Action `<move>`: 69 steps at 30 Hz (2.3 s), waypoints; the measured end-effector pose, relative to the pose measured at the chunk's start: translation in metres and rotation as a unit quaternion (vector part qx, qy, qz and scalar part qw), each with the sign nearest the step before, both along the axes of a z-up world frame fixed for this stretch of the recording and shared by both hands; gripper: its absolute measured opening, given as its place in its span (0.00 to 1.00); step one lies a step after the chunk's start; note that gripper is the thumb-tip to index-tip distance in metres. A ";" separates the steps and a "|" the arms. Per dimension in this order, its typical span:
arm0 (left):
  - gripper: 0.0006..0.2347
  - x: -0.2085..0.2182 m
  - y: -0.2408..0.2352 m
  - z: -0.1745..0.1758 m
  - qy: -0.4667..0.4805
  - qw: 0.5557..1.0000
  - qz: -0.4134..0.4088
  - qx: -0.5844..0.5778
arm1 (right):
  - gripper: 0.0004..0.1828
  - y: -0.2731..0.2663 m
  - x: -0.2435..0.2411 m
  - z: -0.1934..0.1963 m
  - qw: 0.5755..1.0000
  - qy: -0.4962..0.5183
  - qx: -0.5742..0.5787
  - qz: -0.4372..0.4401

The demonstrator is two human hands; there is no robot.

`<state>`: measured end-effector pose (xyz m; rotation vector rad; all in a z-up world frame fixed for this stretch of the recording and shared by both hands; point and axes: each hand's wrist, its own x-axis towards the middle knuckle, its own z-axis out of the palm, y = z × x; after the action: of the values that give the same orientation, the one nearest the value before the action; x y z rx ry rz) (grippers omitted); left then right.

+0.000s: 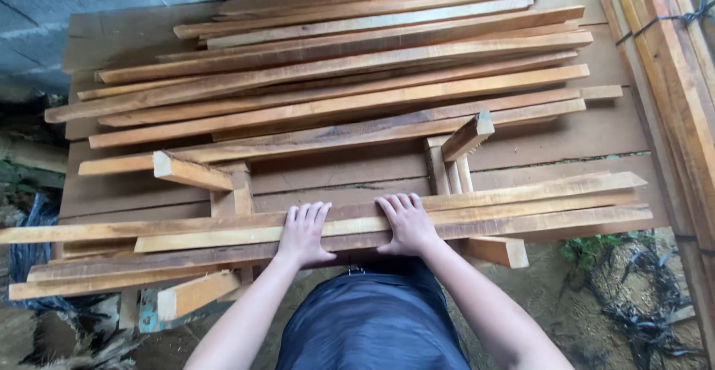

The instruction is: The person arranges long wooden planks on a wooden workbench, aligning them into a neat stack. They then use black straps to tie the stack of planks together, securing them in place.

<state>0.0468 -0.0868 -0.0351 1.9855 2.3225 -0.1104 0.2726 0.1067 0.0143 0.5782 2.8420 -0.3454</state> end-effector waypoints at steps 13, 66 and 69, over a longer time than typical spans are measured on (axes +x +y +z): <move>0.55 0.005 0.006 0.007 -0.011 0.999 0.042 0.002 | 0.65 0.002 -0.001 0.006 1.000 0.027 -0.003 -0.004; 0.48 -0.016 -0.009 0.068 -0.095 0.987 0.040 -0.121 | 0.65 -0.008 -0.016 0.022 0.998 0.000 -0.069 0.010; 0.49 -0.014 -0.009 0.047 -0.092 0.987 0.045 -0.121 | 0.64 -0.011 -0.021 0.025 0.998 -0.036 -0.041 0.019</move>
<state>0.0330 -0.0963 0.0122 1.6991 2.1624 -0.1865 0.2514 0.0961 0.0390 0.5091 2.7504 -0.4237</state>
